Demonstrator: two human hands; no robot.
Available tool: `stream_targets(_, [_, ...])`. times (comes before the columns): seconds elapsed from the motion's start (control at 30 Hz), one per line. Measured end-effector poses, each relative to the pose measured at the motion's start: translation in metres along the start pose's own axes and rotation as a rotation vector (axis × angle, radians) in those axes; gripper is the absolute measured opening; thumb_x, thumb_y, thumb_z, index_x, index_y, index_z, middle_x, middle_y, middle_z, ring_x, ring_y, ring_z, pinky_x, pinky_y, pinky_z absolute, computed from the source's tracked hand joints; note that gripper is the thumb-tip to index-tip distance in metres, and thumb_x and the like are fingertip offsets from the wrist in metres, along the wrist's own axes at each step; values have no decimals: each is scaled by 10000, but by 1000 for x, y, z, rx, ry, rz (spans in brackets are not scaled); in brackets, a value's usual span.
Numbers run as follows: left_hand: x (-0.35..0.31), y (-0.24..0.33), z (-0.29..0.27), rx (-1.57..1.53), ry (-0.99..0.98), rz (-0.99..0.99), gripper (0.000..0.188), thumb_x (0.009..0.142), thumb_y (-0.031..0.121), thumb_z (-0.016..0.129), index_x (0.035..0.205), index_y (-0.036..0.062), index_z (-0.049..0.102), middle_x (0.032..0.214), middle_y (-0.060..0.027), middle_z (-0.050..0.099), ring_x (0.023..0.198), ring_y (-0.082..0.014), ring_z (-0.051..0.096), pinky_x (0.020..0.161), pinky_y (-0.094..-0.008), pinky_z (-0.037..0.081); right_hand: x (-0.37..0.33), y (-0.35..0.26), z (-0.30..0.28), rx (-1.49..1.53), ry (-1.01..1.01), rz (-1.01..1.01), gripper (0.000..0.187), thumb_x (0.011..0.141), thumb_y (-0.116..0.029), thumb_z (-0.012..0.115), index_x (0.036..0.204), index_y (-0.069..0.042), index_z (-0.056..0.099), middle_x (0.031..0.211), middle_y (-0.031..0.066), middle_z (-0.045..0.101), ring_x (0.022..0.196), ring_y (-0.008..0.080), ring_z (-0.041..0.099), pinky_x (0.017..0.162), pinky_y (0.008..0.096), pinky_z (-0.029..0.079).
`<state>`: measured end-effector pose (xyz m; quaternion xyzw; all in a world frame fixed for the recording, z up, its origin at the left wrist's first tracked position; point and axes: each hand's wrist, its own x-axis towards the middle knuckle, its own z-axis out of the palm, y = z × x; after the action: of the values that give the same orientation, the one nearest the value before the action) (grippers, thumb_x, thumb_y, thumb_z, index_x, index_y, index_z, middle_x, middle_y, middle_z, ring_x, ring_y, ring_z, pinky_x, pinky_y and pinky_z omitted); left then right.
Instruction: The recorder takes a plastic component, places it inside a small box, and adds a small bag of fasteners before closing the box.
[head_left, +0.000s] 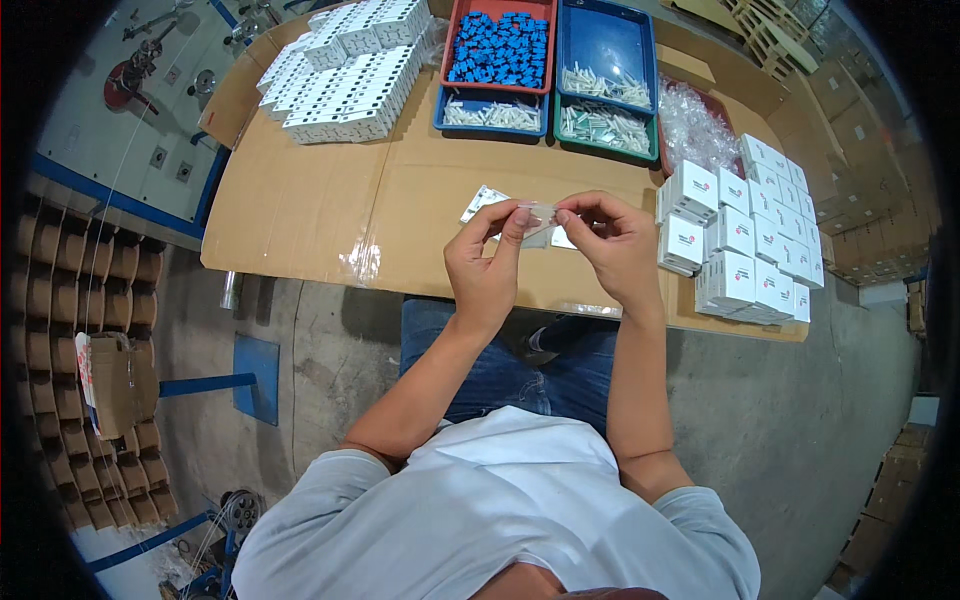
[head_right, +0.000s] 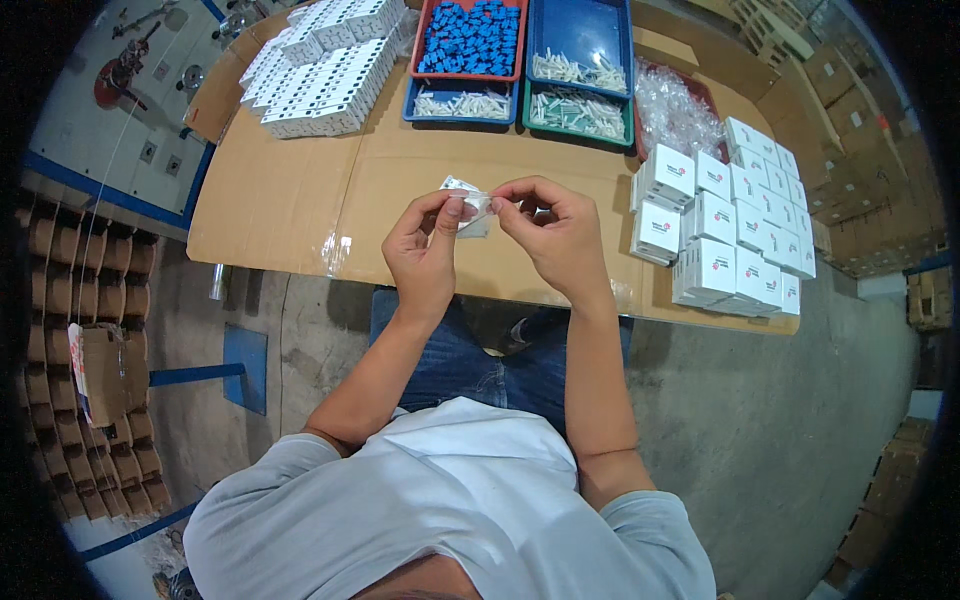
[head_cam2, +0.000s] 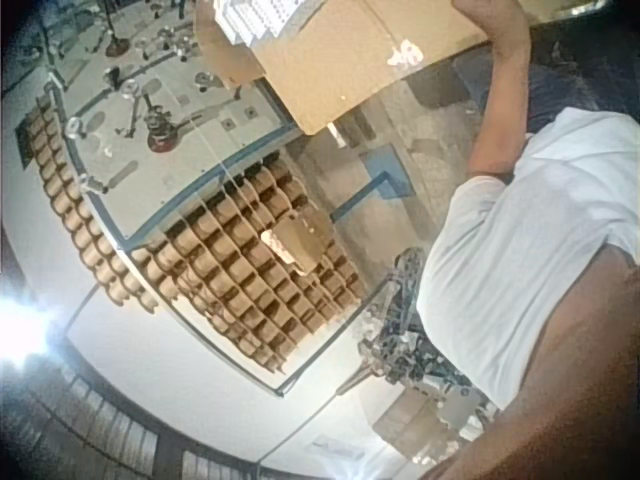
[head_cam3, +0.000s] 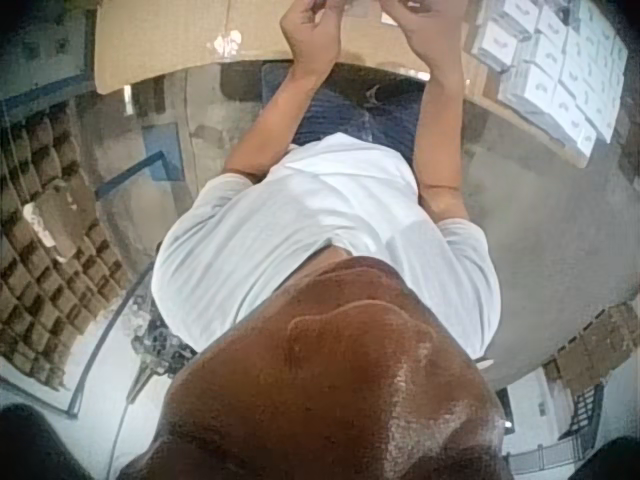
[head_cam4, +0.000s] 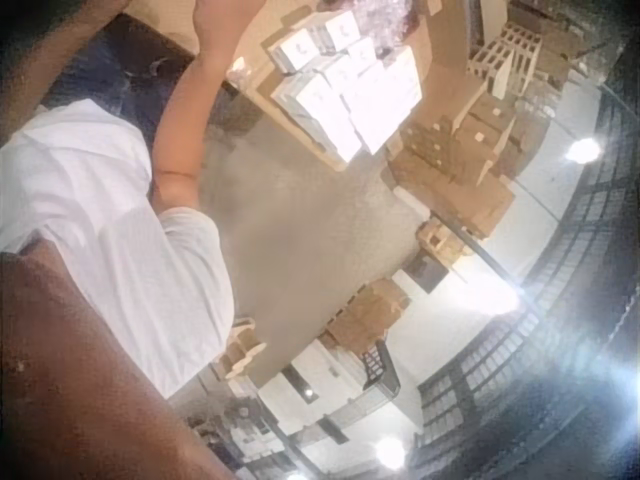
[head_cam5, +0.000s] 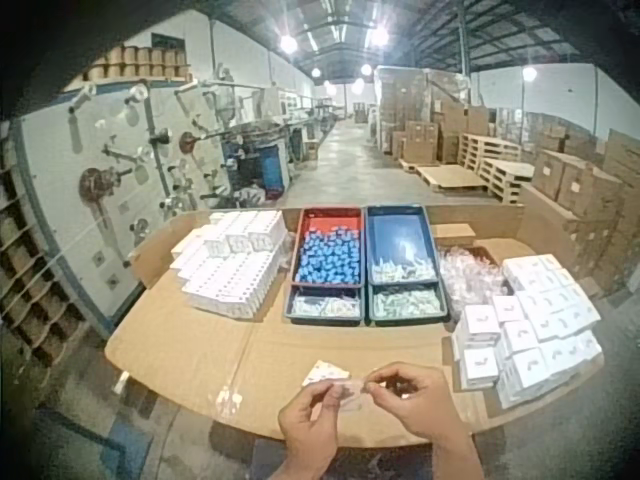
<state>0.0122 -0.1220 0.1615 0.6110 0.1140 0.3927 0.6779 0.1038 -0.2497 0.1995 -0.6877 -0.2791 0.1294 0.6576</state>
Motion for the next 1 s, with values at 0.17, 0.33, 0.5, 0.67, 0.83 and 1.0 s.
stream_targets(0.17, [0,-1,-1,6,-12,7,176,1003,121,673,1067,-39,706,939,-78,739,872,-122,694,801,-265,546,-1,1,0,15,14,-5,98,916,-81,742,982,-9,750,761,-37,662,663,10,527,567,185,390])
stream_targets(0.33, [-3,-1,0,-4,-39,-31,190,1017,130,655,1105,-35,679,971,-82,726,910,-125,683,853,-273,545,1,4,-3,29,-5,-5,106,907,-75,752,992,-12,745,802,-39,670,675,6,520,581,179,396])
stream_targets(0.5, [-6,-2,3,-70,-15,-64,189,1013,135,663,1100,-32,676,971,-66,720,906,-116,676,846,-270,546,2,1,-2,113,-42,10,129,895,-64,760,1005,-4,733,855,-34,680,701,1,523,596,174,402])
stream_targets(0.67, [-7,-1,5,-85,-28,-60,186,1013,138,664,1096,-28,676,969,-52,711,894,-108,666,835,-265,542,2,5,-3,79,-59,15,116,890,-56,759,990,-3,732,839,-42,670,695,0,516,592,171,393])
stream_targets(0.83, [-7,-1,5,-68,-31,-42,177,1009,130,666,1097,-23,684,946,-65,730,891,-116,691,815,-264,549,2,7,-2,62,-48,5,105,893,-64,755,978,-6,732,810,-53,656,673,-4,491,579,171,367])
stream_targets(1.0, [-6,-3,6,-75,-27,-34,173,1005,122,671,1091,-27,687,955,-62,728,887,-115,692,816,-259,549,2,5,0,71,-32,-3,100,893,-66,753,967,-4,728,792,-60,638,666,-4,477,573,174,353])
